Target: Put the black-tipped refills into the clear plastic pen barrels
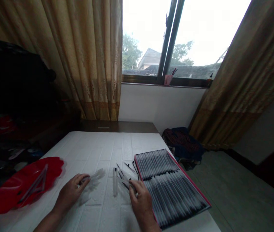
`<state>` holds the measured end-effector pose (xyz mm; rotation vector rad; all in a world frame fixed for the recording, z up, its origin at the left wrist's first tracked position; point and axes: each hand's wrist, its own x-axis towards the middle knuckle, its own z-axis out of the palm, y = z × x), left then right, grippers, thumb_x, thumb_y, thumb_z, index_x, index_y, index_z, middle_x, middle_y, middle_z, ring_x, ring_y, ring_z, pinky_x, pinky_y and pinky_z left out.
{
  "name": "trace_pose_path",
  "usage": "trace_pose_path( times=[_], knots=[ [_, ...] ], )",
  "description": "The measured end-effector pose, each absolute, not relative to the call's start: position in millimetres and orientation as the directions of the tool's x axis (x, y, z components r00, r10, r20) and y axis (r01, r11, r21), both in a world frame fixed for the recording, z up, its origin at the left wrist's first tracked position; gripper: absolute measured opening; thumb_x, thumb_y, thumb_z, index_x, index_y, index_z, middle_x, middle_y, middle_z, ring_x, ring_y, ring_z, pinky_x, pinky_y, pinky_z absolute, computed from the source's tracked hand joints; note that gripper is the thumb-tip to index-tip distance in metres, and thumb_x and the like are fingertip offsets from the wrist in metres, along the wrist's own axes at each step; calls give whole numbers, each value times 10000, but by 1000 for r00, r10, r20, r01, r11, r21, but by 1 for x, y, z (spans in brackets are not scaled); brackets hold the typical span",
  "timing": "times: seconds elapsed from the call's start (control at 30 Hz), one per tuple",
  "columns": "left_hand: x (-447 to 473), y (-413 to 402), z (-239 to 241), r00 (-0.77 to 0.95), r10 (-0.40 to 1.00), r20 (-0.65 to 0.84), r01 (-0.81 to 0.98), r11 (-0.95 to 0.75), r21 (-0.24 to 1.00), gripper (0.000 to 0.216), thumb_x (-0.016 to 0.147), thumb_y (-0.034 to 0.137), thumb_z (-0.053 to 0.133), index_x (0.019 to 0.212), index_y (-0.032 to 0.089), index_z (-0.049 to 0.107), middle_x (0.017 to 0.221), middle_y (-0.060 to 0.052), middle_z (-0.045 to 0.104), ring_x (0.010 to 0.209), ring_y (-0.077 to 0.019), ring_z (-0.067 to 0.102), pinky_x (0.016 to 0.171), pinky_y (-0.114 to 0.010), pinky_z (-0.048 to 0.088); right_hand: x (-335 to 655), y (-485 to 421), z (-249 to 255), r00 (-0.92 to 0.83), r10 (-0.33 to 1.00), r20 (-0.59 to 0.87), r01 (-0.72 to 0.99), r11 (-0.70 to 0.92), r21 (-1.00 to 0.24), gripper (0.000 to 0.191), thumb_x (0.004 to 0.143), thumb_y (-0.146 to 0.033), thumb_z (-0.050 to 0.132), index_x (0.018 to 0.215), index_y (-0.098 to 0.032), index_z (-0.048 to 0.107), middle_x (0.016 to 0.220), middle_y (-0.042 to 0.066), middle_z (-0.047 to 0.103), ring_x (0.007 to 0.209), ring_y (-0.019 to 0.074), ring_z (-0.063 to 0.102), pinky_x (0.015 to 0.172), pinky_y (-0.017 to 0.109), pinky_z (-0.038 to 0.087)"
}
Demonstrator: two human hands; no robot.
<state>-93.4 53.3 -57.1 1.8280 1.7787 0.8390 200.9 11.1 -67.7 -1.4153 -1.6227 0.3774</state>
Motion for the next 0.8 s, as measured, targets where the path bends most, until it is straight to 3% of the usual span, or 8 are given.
trace_pose_path(
  times=[0.17,0.43,0.8],
  knots=[
    [-104,53,-75,-25,963,269,794,-144,590,288,771,471,514,894,266,674,923,-15,667,938,-227,605,902,-378,443,216,6,-78,95,897,431,790,196,-581,301,858,-235,447,994,-179,709,939,97,724,824,201,695,693,246,511],
    [-126,55,-96,-51,914,401,805,-200,559,380,839,506,393,907,261,676,898,-9,692,874,-176,661,800,-282,520,224,11,-67,61,904,424,939,92,-333,251,859,-193,506,1012,-208,704,921,67,715,818,203,661,706,262,470],
    [-136,52,-103,-112,870,481,823,-190,536,353,818,473,403,867,257,678,851,-2,705,817,-169,679,766,-251,532,215,13,-68,81,915,396,960,36,-279,231,827,-172,578,1016,-235,695,968,69,691,899,235,607,783,322,429]
  ],
)
